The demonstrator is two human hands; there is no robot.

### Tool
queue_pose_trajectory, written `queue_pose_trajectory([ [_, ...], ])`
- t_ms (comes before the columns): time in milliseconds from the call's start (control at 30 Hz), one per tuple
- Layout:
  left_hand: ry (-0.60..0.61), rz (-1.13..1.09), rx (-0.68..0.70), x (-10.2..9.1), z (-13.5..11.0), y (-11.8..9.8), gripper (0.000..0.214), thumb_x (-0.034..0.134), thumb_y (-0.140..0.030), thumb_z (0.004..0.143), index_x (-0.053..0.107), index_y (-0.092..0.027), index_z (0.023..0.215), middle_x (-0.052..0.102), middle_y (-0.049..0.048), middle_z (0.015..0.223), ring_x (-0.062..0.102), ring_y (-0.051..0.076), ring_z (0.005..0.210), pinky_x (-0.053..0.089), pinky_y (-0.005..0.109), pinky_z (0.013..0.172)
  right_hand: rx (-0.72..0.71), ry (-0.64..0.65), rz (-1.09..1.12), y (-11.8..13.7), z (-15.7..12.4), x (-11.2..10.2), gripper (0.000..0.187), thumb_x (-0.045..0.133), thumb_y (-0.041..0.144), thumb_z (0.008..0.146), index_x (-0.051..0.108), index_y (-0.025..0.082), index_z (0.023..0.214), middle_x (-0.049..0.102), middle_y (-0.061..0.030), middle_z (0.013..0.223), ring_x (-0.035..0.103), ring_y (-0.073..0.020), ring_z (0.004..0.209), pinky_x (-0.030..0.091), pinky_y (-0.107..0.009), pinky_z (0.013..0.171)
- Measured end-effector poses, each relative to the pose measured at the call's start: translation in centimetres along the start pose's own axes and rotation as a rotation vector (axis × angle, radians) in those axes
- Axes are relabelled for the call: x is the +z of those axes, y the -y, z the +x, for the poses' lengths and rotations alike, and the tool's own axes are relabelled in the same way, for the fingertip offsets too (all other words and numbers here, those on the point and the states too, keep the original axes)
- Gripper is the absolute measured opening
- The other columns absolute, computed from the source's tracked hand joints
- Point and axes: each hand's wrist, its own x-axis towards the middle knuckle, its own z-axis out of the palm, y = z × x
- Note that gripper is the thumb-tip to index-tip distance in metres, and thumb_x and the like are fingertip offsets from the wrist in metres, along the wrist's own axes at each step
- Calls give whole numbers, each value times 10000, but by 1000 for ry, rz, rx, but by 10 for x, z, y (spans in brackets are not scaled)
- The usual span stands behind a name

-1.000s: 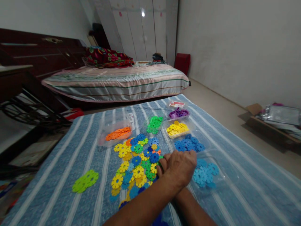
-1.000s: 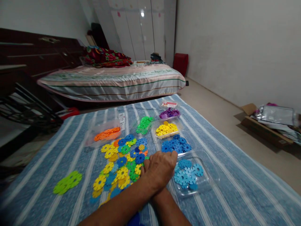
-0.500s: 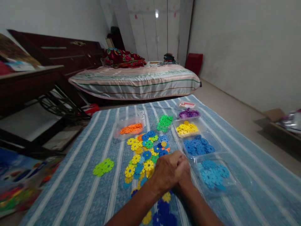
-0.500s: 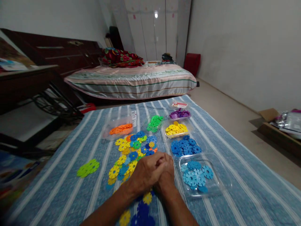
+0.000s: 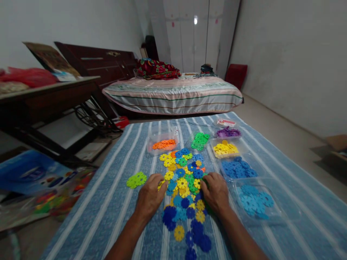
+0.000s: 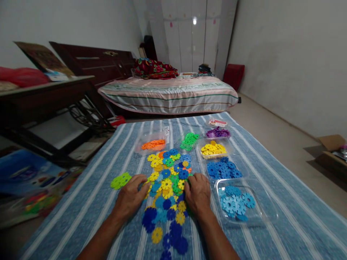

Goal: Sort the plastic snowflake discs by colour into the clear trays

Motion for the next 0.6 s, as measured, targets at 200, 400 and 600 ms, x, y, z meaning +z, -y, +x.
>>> queue_pose_trajectory([
  [200,-49,-17,-55,14,-20,18,191,493,-334,858,598,-220,747,688,56,935,666,205,923,539,326,843,7,28,18,-5,-1,0,202,506,260,907,677,203,815,592,-45,822,523,-192,839,374,-317,790],
  [400,-109,-28,-63,24,-29,20,186,488,-302,876,633,-213,800,692,74,986,669,212,977,543,350,898,21,37,44,-8,-2,0,218,499,271,903,674,203,793,614,-55,840,532,-197,841,382,-323,788],
  [600,-111,-23,-64,26,-33,19,168,504,-266,875,662,-213,884,694,74,1026,664,202,995,545,340,914,15,32,42,-12,-4,1,220,497,292,897,687,211,821,640,-64,875,551,-208,860,396,-337,800],
])
